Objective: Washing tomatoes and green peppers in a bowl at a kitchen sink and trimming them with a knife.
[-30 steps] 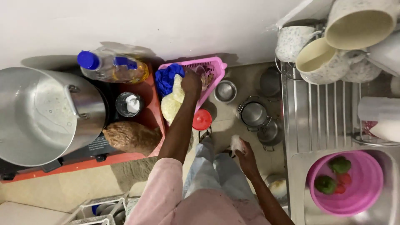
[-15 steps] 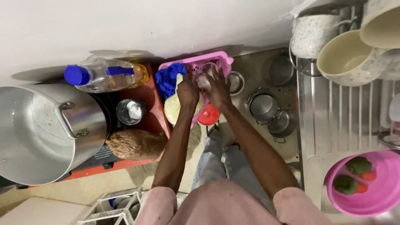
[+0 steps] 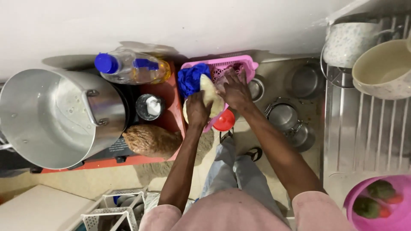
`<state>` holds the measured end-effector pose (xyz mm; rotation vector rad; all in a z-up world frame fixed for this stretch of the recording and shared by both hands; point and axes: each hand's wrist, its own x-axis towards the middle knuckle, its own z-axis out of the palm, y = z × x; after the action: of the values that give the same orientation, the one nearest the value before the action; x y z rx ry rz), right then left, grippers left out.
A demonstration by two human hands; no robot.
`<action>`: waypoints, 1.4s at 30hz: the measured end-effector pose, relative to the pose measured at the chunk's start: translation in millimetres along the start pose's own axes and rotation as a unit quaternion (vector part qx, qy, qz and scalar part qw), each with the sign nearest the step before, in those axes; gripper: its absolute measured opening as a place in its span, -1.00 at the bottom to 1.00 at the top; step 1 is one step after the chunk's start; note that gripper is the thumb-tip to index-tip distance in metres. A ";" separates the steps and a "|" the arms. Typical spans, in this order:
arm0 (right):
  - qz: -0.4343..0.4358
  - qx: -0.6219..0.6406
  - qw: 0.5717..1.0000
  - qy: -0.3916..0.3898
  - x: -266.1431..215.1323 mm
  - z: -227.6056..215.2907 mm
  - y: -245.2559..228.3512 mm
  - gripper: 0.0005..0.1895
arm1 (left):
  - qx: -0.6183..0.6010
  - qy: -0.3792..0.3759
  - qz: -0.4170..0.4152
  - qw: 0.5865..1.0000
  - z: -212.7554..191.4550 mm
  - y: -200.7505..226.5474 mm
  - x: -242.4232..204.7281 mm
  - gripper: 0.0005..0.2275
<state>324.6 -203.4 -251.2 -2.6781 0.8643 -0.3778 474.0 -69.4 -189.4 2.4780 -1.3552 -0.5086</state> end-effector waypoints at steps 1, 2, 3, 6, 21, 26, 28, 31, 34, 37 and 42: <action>-0.007 -0.026 1.000 -0.006 1.1 -8.0 -5.5 -0.47 | -0.046 0.001 0.021 0.999 -1.3 -3.1 1.3 -0.59; -0.017 -0.054 0.998 -0.009 6.0 -17.7 -6.4 -0.48 | -0.094 0.006 0.044 0.995 -1.6 -3.5 6.8 -0.65; -0.023 -0.057 0.998 -0.006 11.1 -25.3 -9.7 -0.48 | -0.095 0.013 0.043 0.994 -20.8 7.3 15.0 -0.65; -0.008 -0.108 0.993 -0.053 4.6 -36.3 -18.3 -0.47 | -0.112 0.021 -0.104 0.988 -44.7 18.0 36.1 -0.72; 0.021 -0.029 0.993 -0.113 -20.7 -51.7 -33.4 -0.29 | -0.023 -0.026 0.028 0.999 20.2 21.3 -6.3 -0.75; 0.070 -0.063 0.983 -0.158 -45.1 72.3 48.4 -0.67 | -0.056 0.072 0.050 0.995 35.5 37.0 -57.5 -0.79; 0.052 -0.092 0.984 -0.140 -35.5 57.3 52.2 -0.49 | -0.076 0.075 0.031 0.994 24.2 40.5 -60.5 -0.80; 0.039 -0.093 0.983 -0.151 -28.7 73.5 68.5 -0.36 | -0.123 0.039 -0.005 0.992 6.8 45.6 -65.5 -0.78; 0.070 -0.029 0.979 -0.191 -31.9 74.1 67.0 -0.51 | -0.171 -0.023 -0.023 0.985 -12.0 53.1 -84.2 -0.76; 0.092 -0.057 0.984 -0.145 -6.5 11.3 25.0 -0.57 | -0.185 -0.038 -0.019 0.982 -16.8 50.7 -81.0 -0.78; 0.133 -0.032 0.986 -0.094 -12.0 -33.5 -7.7 -0.50 | -0.192 -0.060 -0.045 0.979 -27.7 43.2 -89.7 -0.75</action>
<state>307.9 -197.0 -219.5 -2.5556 1.1697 -0.0369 408.4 -14.2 -131.8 2.2244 -1.0661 -0.8638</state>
